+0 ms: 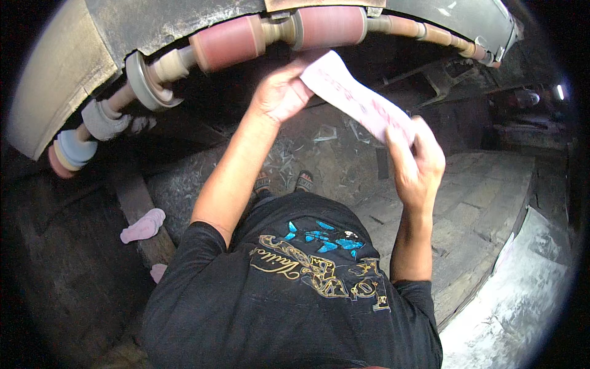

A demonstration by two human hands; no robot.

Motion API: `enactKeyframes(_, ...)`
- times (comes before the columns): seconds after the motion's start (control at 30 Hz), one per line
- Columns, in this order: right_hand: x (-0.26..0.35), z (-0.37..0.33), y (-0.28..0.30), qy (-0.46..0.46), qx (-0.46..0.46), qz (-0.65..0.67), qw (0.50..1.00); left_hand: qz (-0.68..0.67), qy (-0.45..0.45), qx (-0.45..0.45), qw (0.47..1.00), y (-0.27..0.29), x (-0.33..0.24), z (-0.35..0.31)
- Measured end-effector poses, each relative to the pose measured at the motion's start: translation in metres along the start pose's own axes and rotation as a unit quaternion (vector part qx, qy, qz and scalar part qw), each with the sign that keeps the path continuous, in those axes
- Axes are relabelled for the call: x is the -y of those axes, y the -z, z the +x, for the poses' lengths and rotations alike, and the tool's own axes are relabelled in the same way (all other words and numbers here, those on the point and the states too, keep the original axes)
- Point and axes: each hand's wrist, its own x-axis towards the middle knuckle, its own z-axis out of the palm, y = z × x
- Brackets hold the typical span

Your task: The person repeatedly presses light-colored shoe insoles against a rotating grinding wheel to smooth their surfaces. They handle the insoles one at a time, turning them over and moving them along the wheel, then placing them on a nearby surface.

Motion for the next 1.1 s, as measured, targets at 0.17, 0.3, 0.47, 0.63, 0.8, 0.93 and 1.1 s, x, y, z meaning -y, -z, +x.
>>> enactKeyframes(0.17, -0.01, -0.071, -0.01, -0.079, 0.025, 0.03, 0.996, 0.097, 0.062, 0.009, 0.993, -0.028, 0.014, -0.003)
enactKeyframes(0.3, -0.025, -0.066, -0.047, -0.153, 0.18, 0.025, 0.971, 0.189, 0.033, 0.01, 0.981, -0.05, 0.028, -0.011)
enactKeyframes(0.47, -0.044, 0.024, -0.082, -0.124, 0.089, 0.201, 0.967, 0.278, 0.003, -0.057, 0.959, -0.042, 0.028, -0.036)
enactKeyframes(0.63, -0.041, 0.07, -0.125, -0.133, 0.133, 0.206, 0.96, 0.193, 0.109, -0.115, 0.968, -0.009, 0.034, -0.099)
enactKeyframes(0.8, -0.034, 0.09, -0.14, -0.121, 0.103, 0.14, 0.977, 0.132, 0.2, -0.154, 0.959, 0.008, 0.043, -0.157)
enactKeyframes(0.93, -0.025, 0.079, -0.131, -0.064, 0.069, 0.213, 0.973, 0.146, 0.139, -0.204, 0.958, 0.02, 0.023, -0.168)
enactKeyframes(1.1, -0.012, 0.064, -0.12, -0.072, 0.061, 0.222, 0.97, 0.137, 0.031, -0.2, 0.97, 0.05, -0.016, -0.151)
